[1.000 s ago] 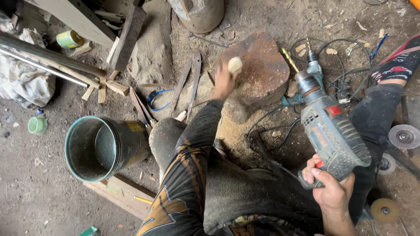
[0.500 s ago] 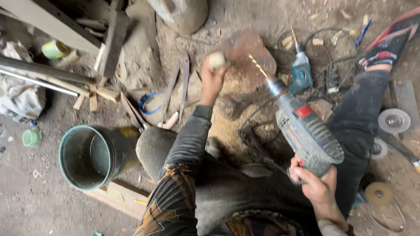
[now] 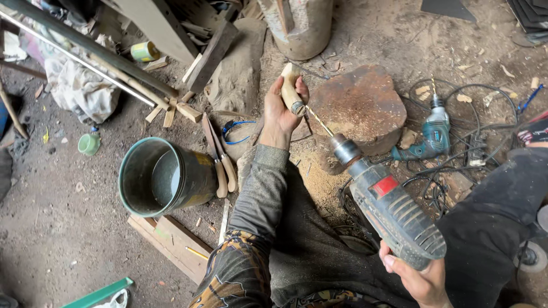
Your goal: The person uses a corded power drill to bore a hole into a small wooden handle held in the left hand. The handle is positioned over a wooden stump, and the drill is operated with the right hand.
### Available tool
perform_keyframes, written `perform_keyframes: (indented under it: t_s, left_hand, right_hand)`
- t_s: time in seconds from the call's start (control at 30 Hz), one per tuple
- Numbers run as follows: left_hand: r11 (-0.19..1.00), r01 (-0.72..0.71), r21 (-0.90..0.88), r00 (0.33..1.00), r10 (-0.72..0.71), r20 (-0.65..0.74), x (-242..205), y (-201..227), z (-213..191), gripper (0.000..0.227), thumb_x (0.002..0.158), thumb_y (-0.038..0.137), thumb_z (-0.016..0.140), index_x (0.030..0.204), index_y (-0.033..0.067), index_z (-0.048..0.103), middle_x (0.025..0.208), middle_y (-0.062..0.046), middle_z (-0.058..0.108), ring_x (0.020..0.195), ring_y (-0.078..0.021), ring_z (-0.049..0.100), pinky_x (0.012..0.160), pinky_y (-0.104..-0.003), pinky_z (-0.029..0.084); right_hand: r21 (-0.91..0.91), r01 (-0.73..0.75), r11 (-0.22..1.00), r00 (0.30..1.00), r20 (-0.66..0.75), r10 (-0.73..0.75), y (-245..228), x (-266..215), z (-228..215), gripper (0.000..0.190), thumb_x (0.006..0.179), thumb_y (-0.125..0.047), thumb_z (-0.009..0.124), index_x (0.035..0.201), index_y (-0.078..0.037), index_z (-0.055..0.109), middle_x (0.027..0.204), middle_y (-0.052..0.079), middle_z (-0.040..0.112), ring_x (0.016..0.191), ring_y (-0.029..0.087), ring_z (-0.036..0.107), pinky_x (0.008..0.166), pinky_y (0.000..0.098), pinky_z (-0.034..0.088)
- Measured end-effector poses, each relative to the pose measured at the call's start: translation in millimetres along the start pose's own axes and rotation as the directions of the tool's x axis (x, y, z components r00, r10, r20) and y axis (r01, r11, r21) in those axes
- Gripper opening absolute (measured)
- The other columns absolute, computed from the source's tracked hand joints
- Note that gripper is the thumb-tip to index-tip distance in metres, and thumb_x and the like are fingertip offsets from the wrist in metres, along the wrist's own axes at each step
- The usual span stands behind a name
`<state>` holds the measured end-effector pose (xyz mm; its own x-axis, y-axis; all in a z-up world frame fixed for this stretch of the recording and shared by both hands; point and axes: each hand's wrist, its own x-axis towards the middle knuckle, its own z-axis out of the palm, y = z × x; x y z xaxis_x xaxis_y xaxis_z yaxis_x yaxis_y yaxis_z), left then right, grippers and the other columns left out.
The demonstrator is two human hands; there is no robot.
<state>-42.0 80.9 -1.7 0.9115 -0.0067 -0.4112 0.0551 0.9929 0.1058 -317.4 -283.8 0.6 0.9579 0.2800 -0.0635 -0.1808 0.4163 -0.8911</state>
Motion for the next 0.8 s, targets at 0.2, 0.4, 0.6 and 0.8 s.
perform_keyframes:
  t_s: [0.2, 0.4, 0.6, 0.8]
  left_hand:
    - [0.986, -0.146, -0.075, 0.988, 0.149, 0.038, 19, 12, -6, 0.024, 0.101, 0.004, 0.05, 0.121, -0.0091, 0.044, 0.1, -0.015, 0.054, 0.078, -0.0284, 0.072, 0.062, -0.027, 0.066]
    - [0.968, 0.077, -0.239, 0.991, -0.049, 0.122, 19, 13, -13, 0.041, 0.096, 0.004, 0.044, 0.134, -0.0046, 0.031, 0.136, -0.046, 0.042, 0.056, -0.0163, 0.064, 0.05, -0.027, 0.063]
    - [0.972, 0.103, -0.211, 0.989, -0.076, 0.13, 17, 15, -11, 0.045, 0.098, 0.007, 0.046, 0.139, 0.0016, 0.028, 0.138, -0.034, 0.046, 0.055, -0.016, 0.062, 0.05, -0.027, 0.061]
    - [0.992, -0.125, -0.031, 0.98, 0.129, 0.151, 6, 12, 2, 0.037, 0.099, 0.003, 0.045, 0.134, 0.0, 0.036, 0.125, -0.035, 0.06, 0.057, -0.0127, 0.062, 0.052, -0.023, 0.062]
  right_hand:
    - [-0.164, 0.027, 0.986, 0.999, 0.029, -0.023, -7, -11, 8, 0.032, 0.076, 0.006, 0.065, 0.108, 0.006, 0.065, 0.086, 0.015, 0.071, 0.066, 0.014, 0.063, 0.055, 0.0292, 0.051]
    - [-0.204, 0.05, 0.978, 0.998, 0.038, -0.043, -12, -8, 12, 0.03, 0.077, 0.006, 0.066, 0.107, 0.005, 0.066, 0.086, 0.014, 0.07, 0.066, 0.014, 0.063, 0.056, 0.0291, 0.052]
    - [-0.225, 0.059, 0.973, 0.997, 0.052, -0.049, -13, -5, 12, 0.029, 0.077, 0.005, 0.067, 0.107, 0.005, 0.066, 0.087, 0.014, 0.071, 0.067, 0.014, 0.063, 0.057, 0.0288, 0.052]
    - [-0.22, -0.014, 0.975, 0.999, 0.033, 0.022, -10, -3, 12, 0.03, 0.077, 0.005, 0.068, 0.106, 0.005, 0.067, 0.088, 0.013, 0.071, 0.067, 0.014, 0.064, 0.056, 0.0297, 0.052]
